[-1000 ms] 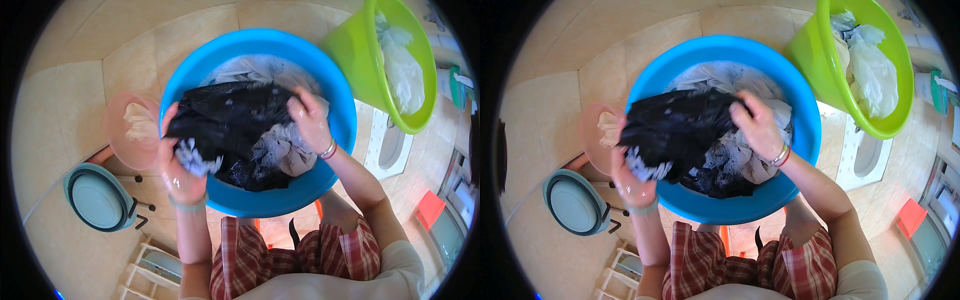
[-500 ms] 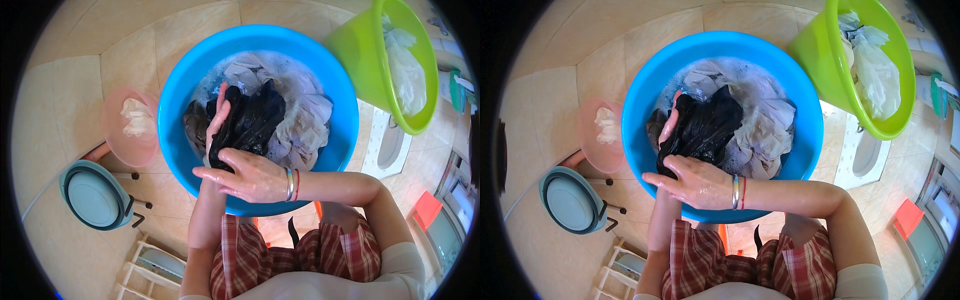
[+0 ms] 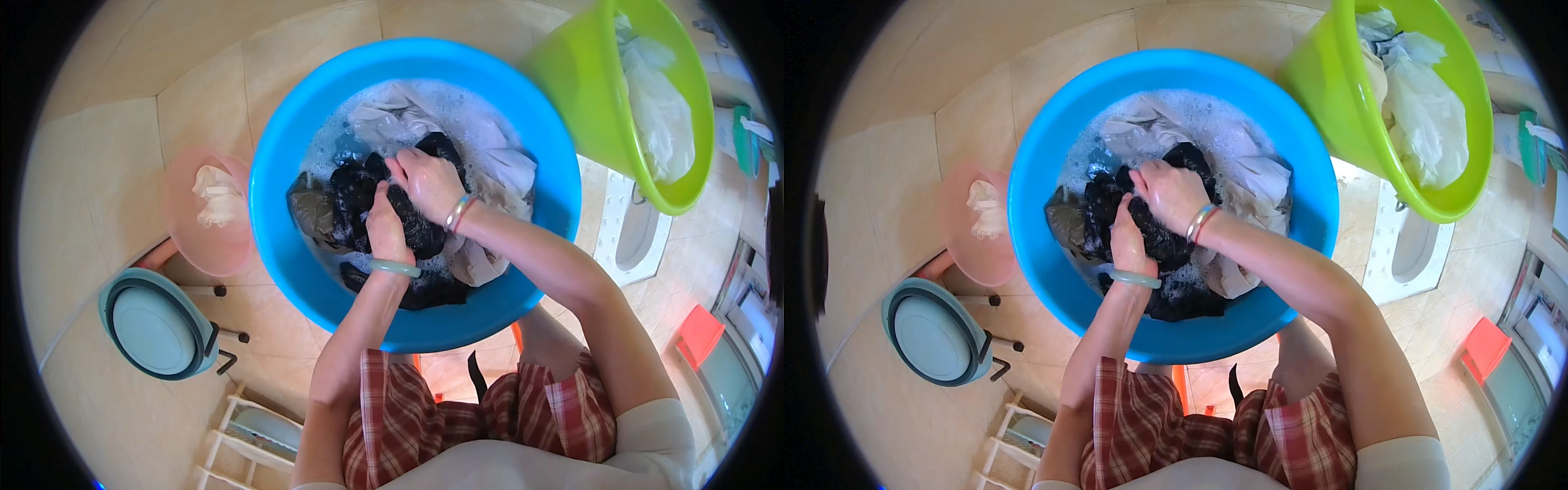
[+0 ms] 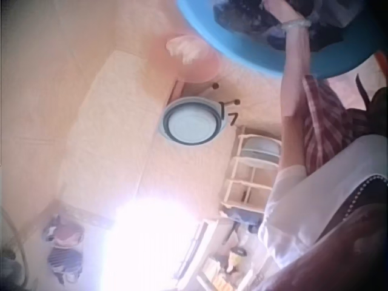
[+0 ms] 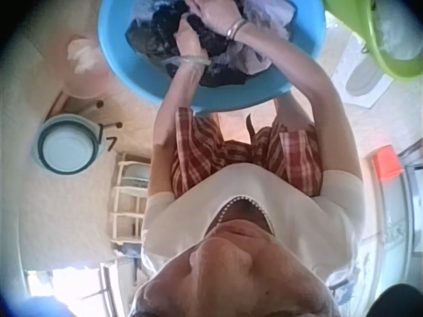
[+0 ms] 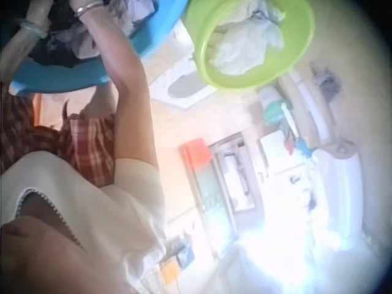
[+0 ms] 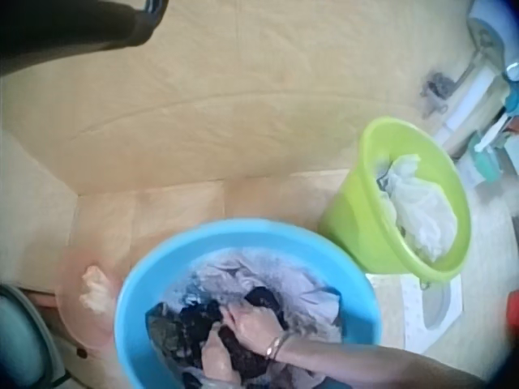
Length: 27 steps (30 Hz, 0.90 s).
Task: The person hand washes clothes in a blue basin filled with soapy water. They scrub and rinse a white cloth and a dark garment, then transfer the white cloth to a green basin.
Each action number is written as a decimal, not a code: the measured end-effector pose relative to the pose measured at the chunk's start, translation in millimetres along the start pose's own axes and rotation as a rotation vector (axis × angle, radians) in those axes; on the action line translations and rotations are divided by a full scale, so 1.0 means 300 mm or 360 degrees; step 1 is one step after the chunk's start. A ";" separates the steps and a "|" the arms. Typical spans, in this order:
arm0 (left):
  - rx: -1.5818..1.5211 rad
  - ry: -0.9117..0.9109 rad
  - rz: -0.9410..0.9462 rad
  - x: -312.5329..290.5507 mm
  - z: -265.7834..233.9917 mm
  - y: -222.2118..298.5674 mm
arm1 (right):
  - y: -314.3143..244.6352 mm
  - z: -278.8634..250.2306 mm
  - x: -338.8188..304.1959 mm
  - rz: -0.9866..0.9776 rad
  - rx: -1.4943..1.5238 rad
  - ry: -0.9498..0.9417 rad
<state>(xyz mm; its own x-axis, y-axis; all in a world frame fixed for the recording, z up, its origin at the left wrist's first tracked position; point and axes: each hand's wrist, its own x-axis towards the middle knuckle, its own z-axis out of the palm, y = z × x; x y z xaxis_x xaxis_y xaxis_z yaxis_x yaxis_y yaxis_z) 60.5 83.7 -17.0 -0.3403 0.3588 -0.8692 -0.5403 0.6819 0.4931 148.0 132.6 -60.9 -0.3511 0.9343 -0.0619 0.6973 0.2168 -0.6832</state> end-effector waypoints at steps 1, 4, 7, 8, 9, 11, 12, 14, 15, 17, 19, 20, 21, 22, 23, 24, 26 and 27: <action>0.0011 -0.0019 0.0028 0.028 -0.033 -0.005 | -0.068 -0.022 -0.023 -0.0086 0.0047 -0.0027; -0.0607 -0.0859 0.0139 0.073 -0.129 -0.009 | -0.296 -0.089 -0.158 -0.0507 0.0384 -0.0115; 0.0178 -0.0748 0.0808 0.252 -0.302 -0.107 | -0.313 -0.028 -0.095 -0.0463 0.0541 -0.0002; -0.0210 -0.0591 0.0432 0.184 -0.188 -0.118 | -0.218 -0.007 -0.056 -0.0400 0.0360 0.0094; -0.0617 -0.0330 0.0135 0.097 -0.103 -0.100 | -0.127 0.006 -0.009 -0.0372 0.0193 -0.0098; -0.0657 -0.0363 -0.0076 0.036 -0.037 -0.053 | -0.032 0.016 0.082 -0.0035 0.0056 0.0019; -0.0628 -0.0395 -0.0085 0.042 -0.025 -0.048 | -0.005 0.031 0.077 -0.0046 -0.0069 0.0010; -0.0620 -0.0330 -0.0170 0.069 -0.050 -0.049 | -0.042 0.033 0.055 -0.0034 -0.0060 0.0059; -0.0646 -0.0324 -0.0202 0.077 -0.061 -0.050 | -0.067 0.024 0.029 -0.0027 -0.0009 0.0006; -0.0532 -0.0640 0.0436 0.180 -0.157 -0.129 | -0.207 -0.039 -0.050 -0.0232 0.0140 -0.0060; -0.0531 -0.0791 0.0399 0.170 -0.184 -0.094 | -0.310 -0.068 -0.159 -0.0519 0.0233 -0.0055; -0.0685 -0.0611 -0.0288 0.065 -0.137 0.047 | -0.327 -0.072 -0.185 -0.0485 0.0332 -0.0079; -0.0741 -0.0652 -0.0169 0.074 -0.125 -0.006 | -0.283 -0.071 -0.167 -0.0534 0.0305 -0.0034; -0.0801 -0.0685 -0.0027 0.072 -0.129 -0.040 | -0.242 -0.053 -0.131 -0.0592 0.0306 0.0016; -0.0874 -0.0735 0.0092 0.077 -0.119 -0.083 | -0.179 -0.020 -0.079 -0.0519 0.0153 0.0026; -0.0693 -0.0323 0.0068 0.052 -0.083 -0.060 | -0.152 -0.008 -0.001 -0.0375 -0.0175 -0.0081; -0.0689 -0.0458 -0.0004 0.026 -0.048 -0.056 | -0.030 0.026 0.080 -0.0257 -0.0133 0.0027; -0.0617 -0.0413 -0.0049 0.045 -0.059 -0.060 | -0.029 0.043 0.070 -0.0227 -0.0142 0.0079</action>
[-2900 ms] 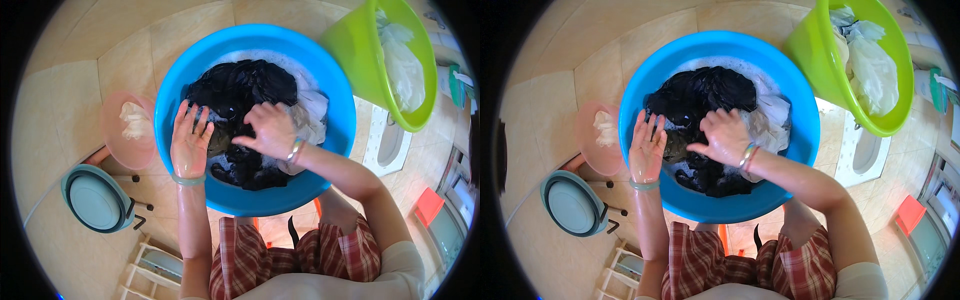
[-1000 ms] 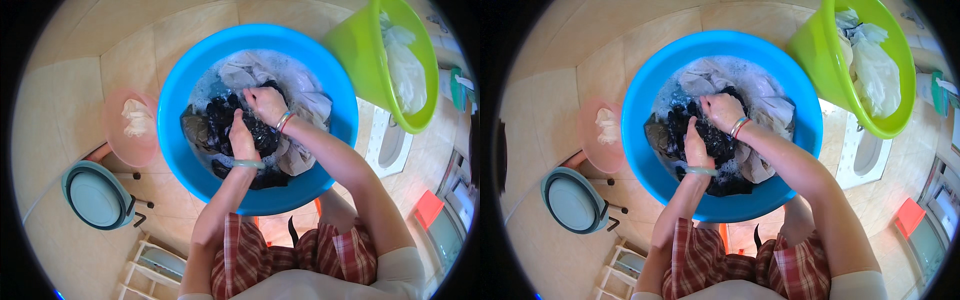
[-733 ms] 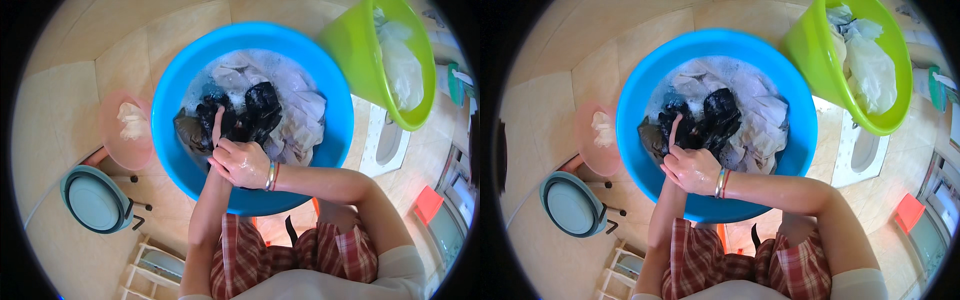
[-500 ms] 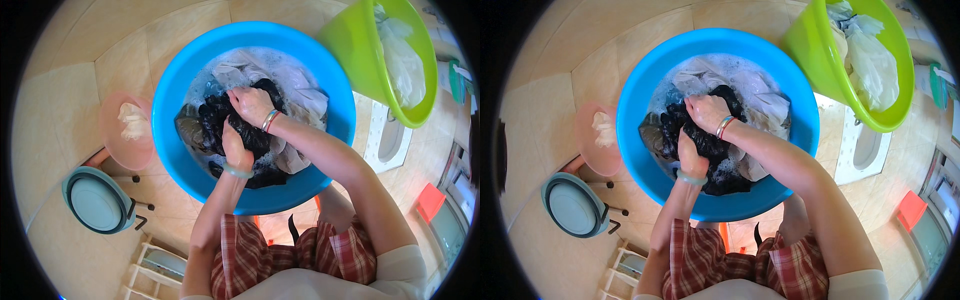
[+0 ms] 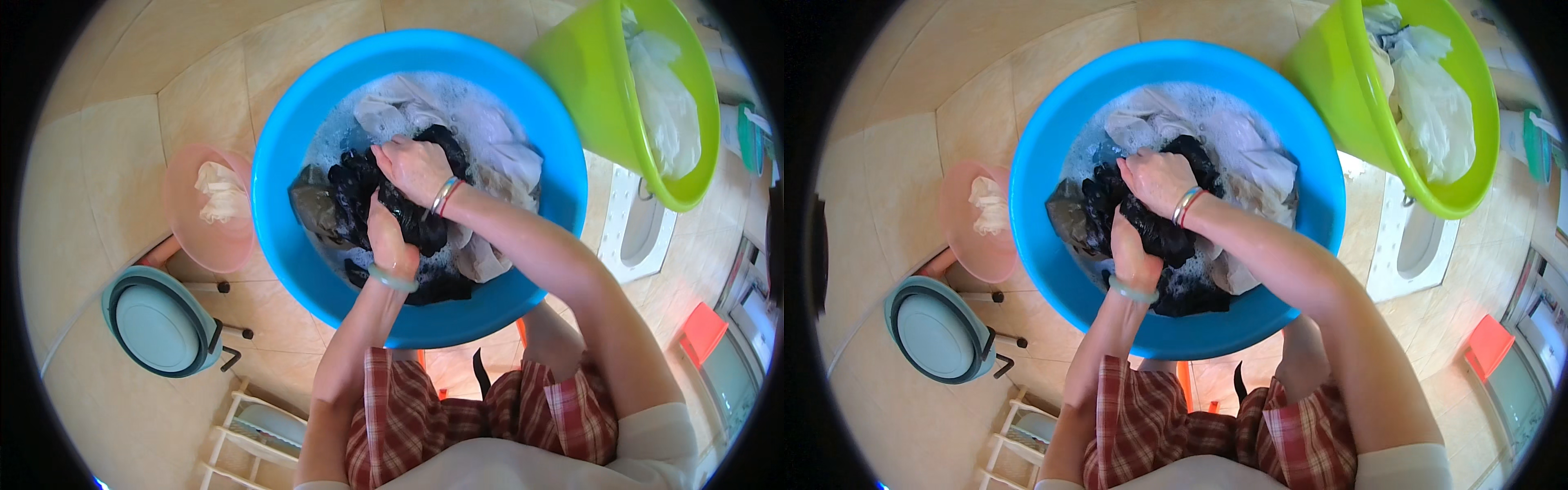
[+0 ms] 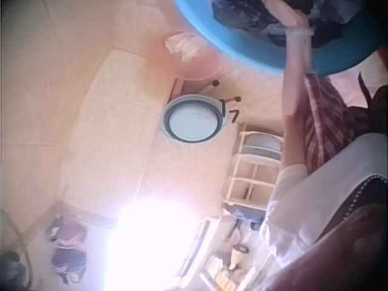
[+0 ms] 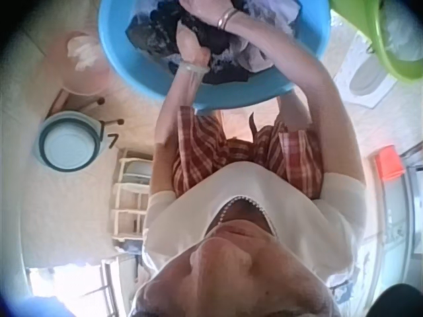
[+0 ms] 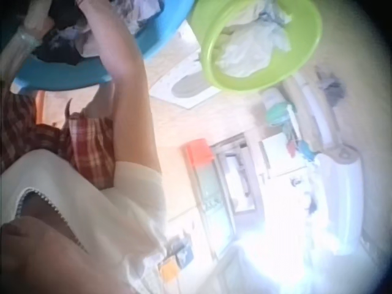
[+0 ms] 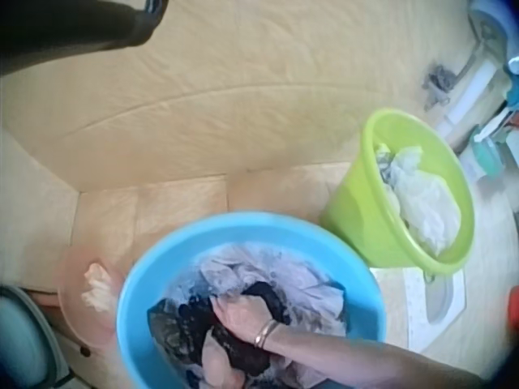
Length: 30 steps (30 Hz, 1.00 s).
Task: The person hand washes clothes in a blue basin filled with soapy water. They scrub and rinse a white cloth and a dark garment, then transfer the white cloth to a green basin.
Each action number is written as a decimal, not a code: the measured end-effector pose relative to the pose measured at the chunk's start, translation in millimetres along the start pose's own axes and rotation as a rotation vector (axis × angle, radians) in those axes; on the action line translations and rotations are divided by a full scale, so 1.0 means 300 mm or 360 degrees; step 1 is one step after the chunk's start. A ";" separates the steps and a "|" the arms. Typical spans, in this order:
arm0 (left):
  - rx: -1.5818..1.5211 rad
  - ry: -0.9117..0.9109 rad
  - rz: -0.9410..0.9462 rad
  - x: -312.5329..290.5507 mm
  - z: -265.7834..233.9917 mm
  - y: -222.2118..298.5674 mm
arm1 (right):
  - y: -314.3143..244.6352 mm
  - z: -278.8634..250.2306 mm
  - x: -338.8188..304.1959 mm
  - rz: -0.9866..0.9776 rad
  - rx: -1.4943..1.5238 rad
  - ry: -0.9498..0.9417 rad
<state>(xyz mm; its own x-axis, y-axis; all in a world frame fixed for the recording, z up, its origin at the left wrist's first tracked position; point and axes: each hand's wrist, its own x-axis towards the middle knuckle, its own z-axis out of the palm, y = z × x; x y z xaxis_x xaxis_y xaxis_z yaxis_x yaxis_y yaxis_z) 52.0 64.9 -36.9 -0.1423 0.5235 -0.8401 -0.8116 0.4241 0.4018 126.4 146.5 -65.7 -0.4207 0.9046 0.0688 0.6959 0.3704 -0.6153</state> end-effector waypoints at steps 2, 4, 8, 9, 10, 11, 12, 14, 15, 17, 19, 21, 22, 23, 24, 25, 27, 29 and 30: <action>0.0028 0.0097 -0.0050 0.026 -0.016 0.011 | -0.035 -0.004 -0.010 0.0041 0.0038 0.0058; -0.0023 0.0178 -0.0115 0.033 -0.031 0.013 | -0.112 -0.054 -0.072 0.0089 0.0103 -0.0008; 0.0071 -0.0190 0.0021 -0.059 -0.036 0.087 | -0.286 -0.148 -0.203 -0.0333 0.0456 -0.0073; -0.0124 -0.0405 -0.0002 -0.020 -0.080 0.058 | -0.266 -0.135 -0.189 -0.0356 0.0498 -0.0015; -0.0304 -0.0616 -0.0027 0.028 -0.150 0.026 | -0.233 -0.106 -0.153 -0.0318 0.0303 -0.0068; -0.0482 -0.0823 -0.0062 0.064 -0.195 0.012 | -0.169 -0.053 -0.102 -0.0268 0.0108 -0.0125; -0.0024 0.0305 -0.0068 -0.006 -0.007 -0.019 | -0.020 -0.020 -0.070 -0.0099 0.0011 -0.0146; -0.0007 0.0203 -0.0013 -0.008 0.025 -0.019 | 0.015 -0.004 -0.022 0.0056 -0.0042 -0.0123; 0.0064 0.0192 -0.0005 0.010 0.010 -0.013 | 0.006 0.009 -0.025 0.0096 -0.0058 -0.0092; 0.0039 0.0146 -0.0038 0.007 0.008 0.006 | -0.030 -0.004 -0.026 0.0138 -0.0023 -0.0077; -0.0076 0.0069 -0.0050 0.046 -0.067 0.014 | -0.138 -0.070 -0.086 0.0064 0.0144 -0.0129; -0.0056 -0.0157 -0.0090 -0.009 -0.052 0.051 | -0.262 -0.159 -0.167 -0.0307 0.0495 -0.0140; 0.0034 -0.0139 -0.0006 -0.030 -0.057 0.058 | -0.309 -0.149 -0.203 -0.0292 0.0504 -0.0142; 0.0119 -0.0120 0.0075 -0.051 -0.058 0.063 | -0.290 -0.152 -0.197 -0.0312 0.0512 -0.0109; 0.0035 -0.0027 0.0016 -0.032 -0.053 0.045 | -0.233 -0.126 -0.178 -0.0254 0.0450 -0.0143; -0.0038 0.0065 -0.0059 -0.012 -0.052 0.021 | -0.163 -0.085 -0.142 -0.0178 0.0387 -0.0174; -0.0028 0.0243 -0.0090 -0.054 0.030 -0.001 | -0.013 -0.041 -0.043 0.0096 0.0059 -0.0172; 0.0035 0.0269 -0.0088 -0.048 0.061 0.011 | 0.010 -0.029 -0.013 0.0126 -0.0064 -0.0159; 0.0071 0.0311 -0.0115 -0.035 0.044 0.019 | 0.002 -0.022 -0.024 0.0134 0.0002 -0.0079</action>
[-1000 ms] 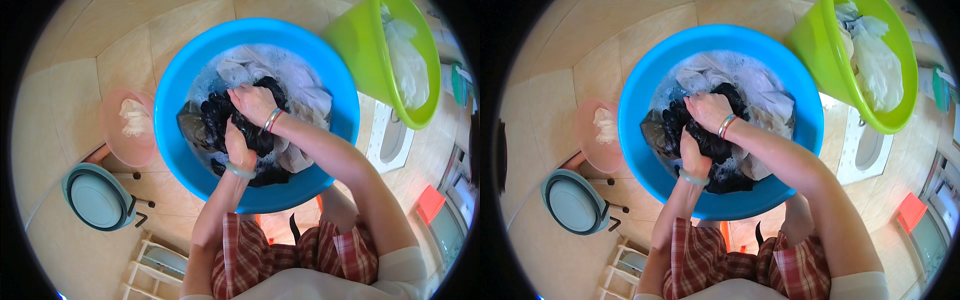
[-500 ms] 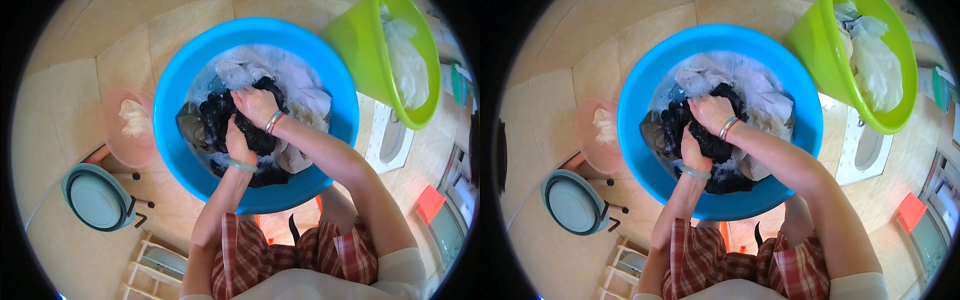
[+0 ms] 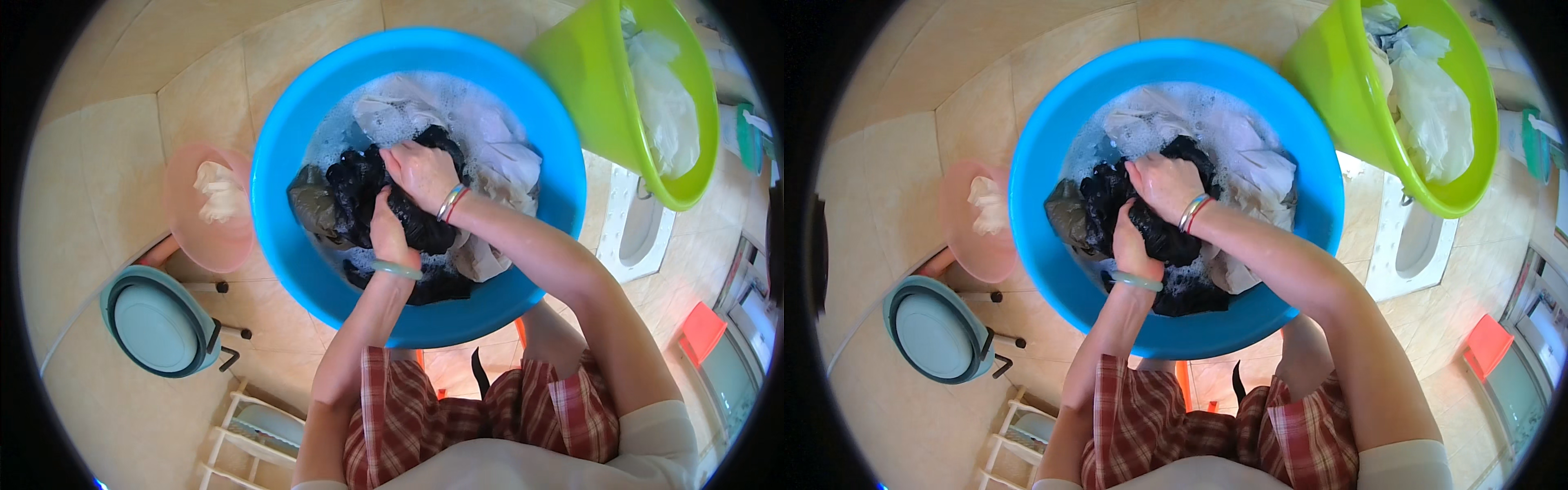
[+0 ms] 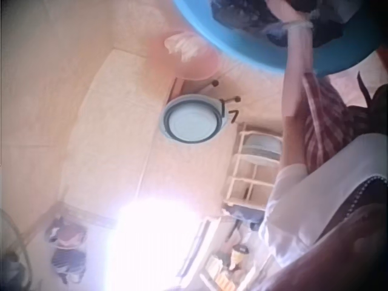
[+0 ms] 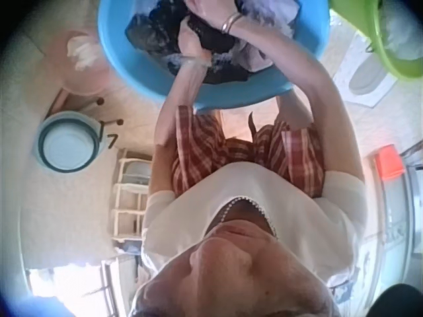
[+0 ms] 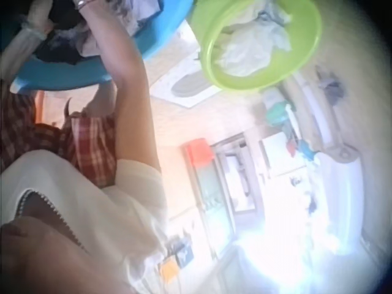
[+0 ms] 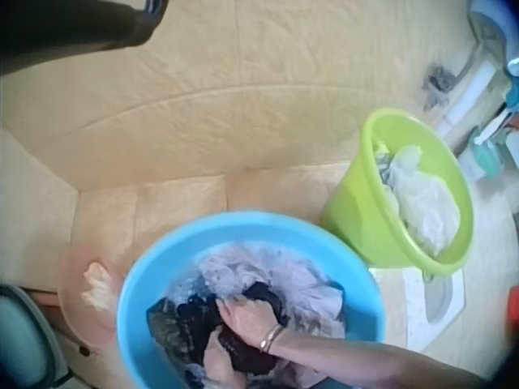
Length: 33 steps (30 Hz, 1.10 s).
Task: The person hand washes clothes in a blue basin filled with soapy water. They scrub and rinse a white cloth and a dark garment, then transfer the white cloth to a green basin.
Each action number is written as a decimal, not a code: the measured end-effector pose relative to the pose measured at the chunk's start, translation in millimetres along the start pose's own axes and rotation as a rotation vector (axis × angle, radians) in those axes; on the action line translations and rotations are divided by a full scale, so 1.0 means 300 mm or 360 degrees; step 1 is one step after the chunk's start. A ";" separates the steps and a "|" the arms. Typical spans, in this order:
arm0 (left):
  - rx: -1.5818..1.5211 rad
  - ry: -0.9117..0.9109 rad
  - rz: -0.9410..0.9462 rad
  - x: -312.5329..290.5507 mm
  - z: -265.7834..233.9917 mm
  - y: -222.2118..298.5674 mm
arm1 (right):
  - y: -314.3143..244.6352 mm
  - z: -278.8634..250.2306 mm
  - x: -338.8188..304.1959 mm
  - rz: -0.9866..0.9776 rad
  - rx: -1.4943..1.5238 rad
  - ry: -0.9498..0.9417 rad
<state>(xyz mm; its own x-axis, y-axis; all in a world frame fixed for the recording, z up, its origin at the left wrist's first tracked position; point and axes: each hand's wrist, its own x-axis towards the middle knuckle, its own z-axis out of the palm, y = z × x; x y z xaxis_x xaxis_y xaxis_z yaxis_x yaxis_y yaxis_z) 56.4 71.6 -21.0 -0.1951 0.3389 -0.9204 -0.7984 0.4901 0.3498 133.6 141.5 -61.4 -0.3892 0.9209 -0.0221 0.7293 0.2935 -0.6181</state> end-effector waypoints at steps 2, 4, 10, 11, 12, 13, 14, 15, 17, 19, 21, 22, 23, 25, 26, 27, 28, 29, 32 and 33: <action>-0.0097 -0.0048 -0.0098 0.033 -0.035 0.008 | -0.068 -0.022 -0.043 0.0029 0.0113 0.0076; -0.0048 -0.0167 -0.0074 0.042 -0.070 0.012 | -0.180 -0.092 -0.129 -0.0223 0.0203 -0.0069; -0.0264 -0.0617 0.0094 0.118 -0.208 -0.035 | -0.167 -0.051 -0.095 -0.0326 0.0234 -0.0003; -0.0281 -0.0169 -0.0155 0.041 -0.078 -0.032 | -0.075 -0.016 -0.053 -0.0126 0.0026 -0.0107; -0.0061 -0.0262 0.0139 0.028 -0.079 -0.066 | -0.014 0.006 -0.014 -0.0060 0.0025 -0.0052; -0.0187 -0.0335 0.0084 0.013 -0.031 -0.039 | 0.005 0.006 0.014 -0.0002 0.0033 -0.0003; -0.0124 -0.0273 0.0067 0.030 -0.039 -0.034 | 0.006 0.009 0.013 -0.0020 0.0001 0.0065; -0.0062 -0.0214 0.0048 0.044 -0.048 -0.029 | 0.002 0.012 0.003 -0.0020 0.0062 0.0097; -0.0069 -0.0183 0.0020 -0.006 -0.024 -0.007 | -0.057 -0.020 -0.050 0.0011 0.0177 0.0141; -0.0380 -0.0783 0.0088 0.113 -0.197 -0.022 | -0.206 -0.103 -0.115 -0.0429 0.0232 0.0042; -0.0134 -0.0586 0.0136 0.050 -0.156 0.020 | -0.311 -0.136 -0.222 -0.0445 0.0492 -0.0128; -0.0065 -0.0522 0.0172 0.039 -0.155 0.029 | -0.298 -0.135 -0.211 -0.0467 0.0495 -0.0082; 0.0005 -0.0459 0.0194 0.025 -0.155 0.031 | -0.288 -0.131 -0.212 -0.0470 0.0509 -0.0047; -0.0157 -0.0225 0.0086 0.017 -0.120 -0.008 | -0.157 -0.082 -0.083 -0.0274 0.0091 -0.0287; -0.0301 -0.0257 -0.0141 -0.049 -0.047 -0.005 | -0.015 -0.047 -0.018 0.0072 0.0090 -0.0340; -0.0338 -0.0459 -0.0229 -0.055 -0.024 0.002 | 0.079 -0.024 0.019 0.0415 0.0102 -0.0393; -0.0295 -0.0359 -0.0282 -0.077 -0.009 0.051 | 0.069 -0.021 0.033 0.0566 0.0313 -0.0405; -0.0264 -0.0294 -0.0335 -0.095 0.038 0.093 | 0.089 -0.046 0.059 0.0706 0.0494 -0.0397; -0.0488 -0.0839 -0.0418 -0.213 0.054 0.265 | 0.136 -0.152 0.074 0.0631 0.1930 -0.0361; -0.0522 -0.0847 -0.0437 -0.246 0.048 0.311 | 0.121 -0.239 0.066 0.0596 0.1982 -0.0497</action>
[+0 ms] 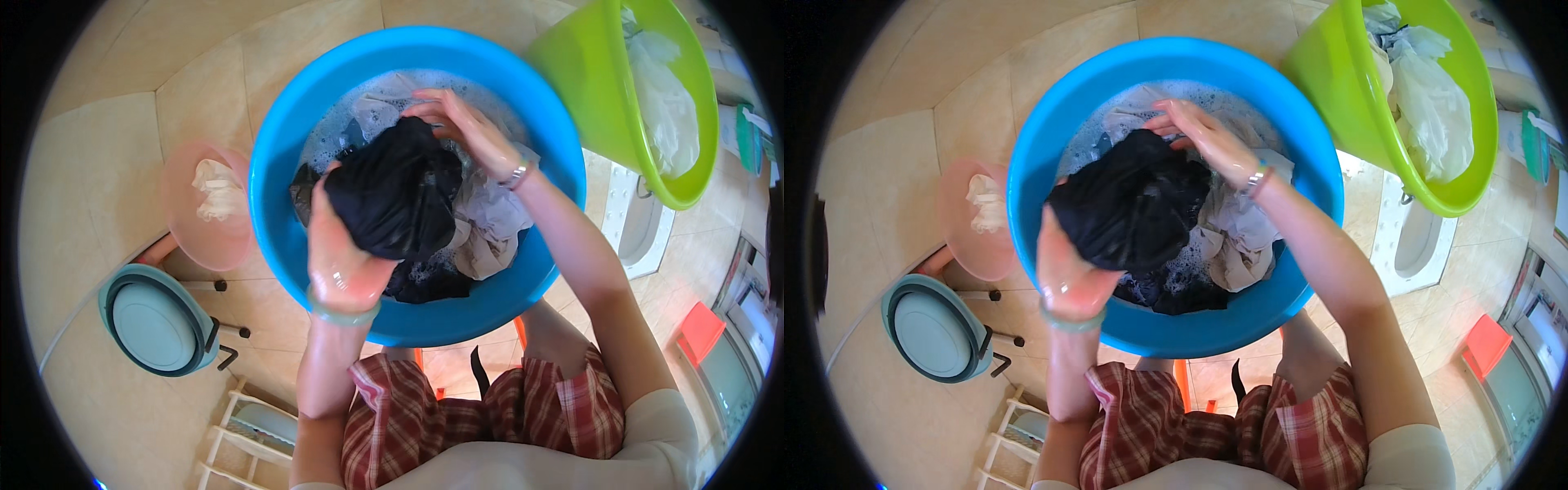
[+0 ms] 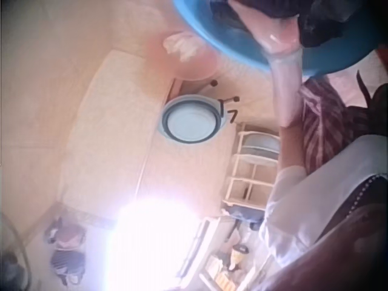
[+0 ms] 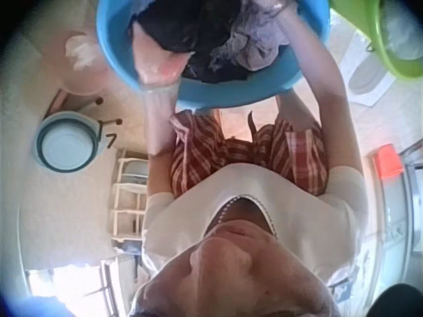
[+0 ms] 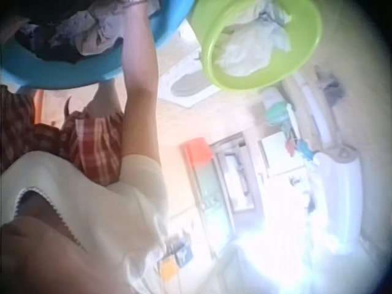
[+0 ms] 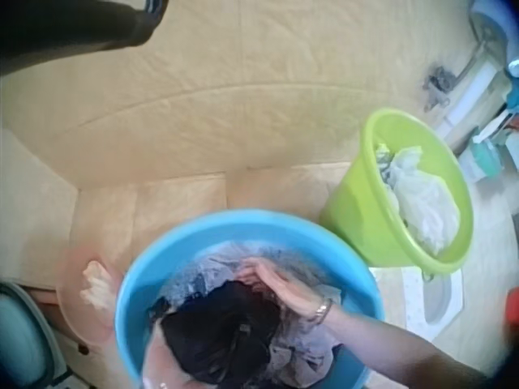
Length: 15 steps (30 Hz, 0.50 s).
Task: The person hand washes clothes in a blue basin filled with soapy water. They scrub and rinse a white cloth and a dark garment, then transfer the white cloth to a green basin.
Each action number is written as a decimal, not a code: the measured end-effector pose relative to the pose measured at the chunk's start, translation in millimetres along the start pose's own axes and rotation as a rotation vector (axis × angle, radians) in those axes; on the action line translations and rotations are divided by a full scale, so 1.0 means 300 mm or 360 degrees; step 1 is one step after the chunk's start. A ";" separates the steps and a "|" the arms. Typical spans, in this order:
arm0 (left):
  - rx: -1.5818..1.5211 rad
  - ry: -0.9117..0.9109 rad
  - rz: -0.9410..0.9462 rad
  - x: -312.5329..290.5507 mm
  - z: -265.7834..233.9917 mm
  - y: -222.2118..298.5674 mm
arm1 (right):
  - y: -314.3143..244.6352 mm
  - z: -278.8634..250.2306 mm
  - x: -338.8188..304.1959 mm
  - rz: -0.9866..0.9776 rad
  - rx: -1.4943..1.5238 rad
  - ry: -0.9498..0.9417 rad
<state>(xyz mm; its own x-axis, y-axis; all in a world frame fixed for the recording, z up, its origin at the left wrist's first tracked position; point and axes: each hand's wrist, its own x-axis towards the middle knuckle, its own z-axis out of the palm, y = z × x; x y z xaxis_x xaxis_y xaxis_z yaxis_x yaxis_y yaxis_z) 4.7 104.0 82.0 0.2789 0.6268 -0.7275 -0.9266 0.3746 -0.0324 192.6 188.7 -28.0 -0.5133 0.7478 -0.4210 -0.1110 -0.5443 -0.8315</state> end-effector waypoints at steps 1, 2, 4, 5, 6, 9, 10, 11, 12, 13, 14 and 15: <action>-0.0088 -0.0262 -0.0033 -0.040 0.021 0.022 | -0.009 -0.032 -0.041 -0.0159 -0.0286 -0.0132; -0.0029 -0.0233 0.0061 -0.073 0.048 0.022 | -0.003 -0.049 -0.074 -0.0305 -0.0575 -0.0260; 0.0017 -0.0137 0.0237 -0.124 0.091 0.028 | 0.037 -0.040 -0.113 -0.0396 -0.1229 -0.0372; 0.0022 -0.0192 0.0250 -0.139 0.090 0.041 | 0.067 -0.027 -0.120 -0.0552 -0.1475 -0.0267; 0.0027 -0.0246 0.0259 -0.150 0.085 0.059 | 0.079 -0.040 -0.125 -0.0440 -0.1238 -0.0251; 0.0067 -0.0340 0.0348 -0.142 0.038 0.149 | 0.023 0.006 -0.128 0.0175 -0.0125 -0.0240; 0.0086 -0.0368 0.0386 -0.125 0.006 0.195 | -0.001 0.037 -0.146 0.0044 0.0014 0.0006; 0.0102 -0.0365 0.0366 -0.104 -0.057 0.251 | -0.020 0.044 -0.150 0.0015 0.0227 0.0111; 0.0175 -0.0338 0.0445 -0.078 -0.091 0.263 | -0.041 0.042 -0.156 -0.0015 0.0427 0.0224; 0.0197 0.0077 0.0580 -0.032 -0.092 0.234 | -0.050 0.024 -0.157 -0.0075 0.0631 0.0369; 0.0231 0.0501 0.0727 -0.007 -0.083 0.206 | -0.066 0.002 -0.155 -0.0100 0.0731 0.0387; 0.0410 0.0452 0.0766 0.029 -0.151 0.197 | -0.066 -0.018 -0.148 -0.0048 0.0778 0.0462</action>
<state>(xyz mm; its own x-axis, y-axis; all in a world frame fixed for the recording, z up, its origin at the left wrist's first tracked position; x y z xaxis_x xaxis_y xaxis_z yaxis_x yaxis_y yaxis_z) -59.0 100.6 42.6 -0.2668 0.5736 -0.7745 -0.8310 0.2700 0.4863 222.3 168.4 5.3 -0.2563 0.8020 -0.5395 -0.5386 -0.5820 -0.6093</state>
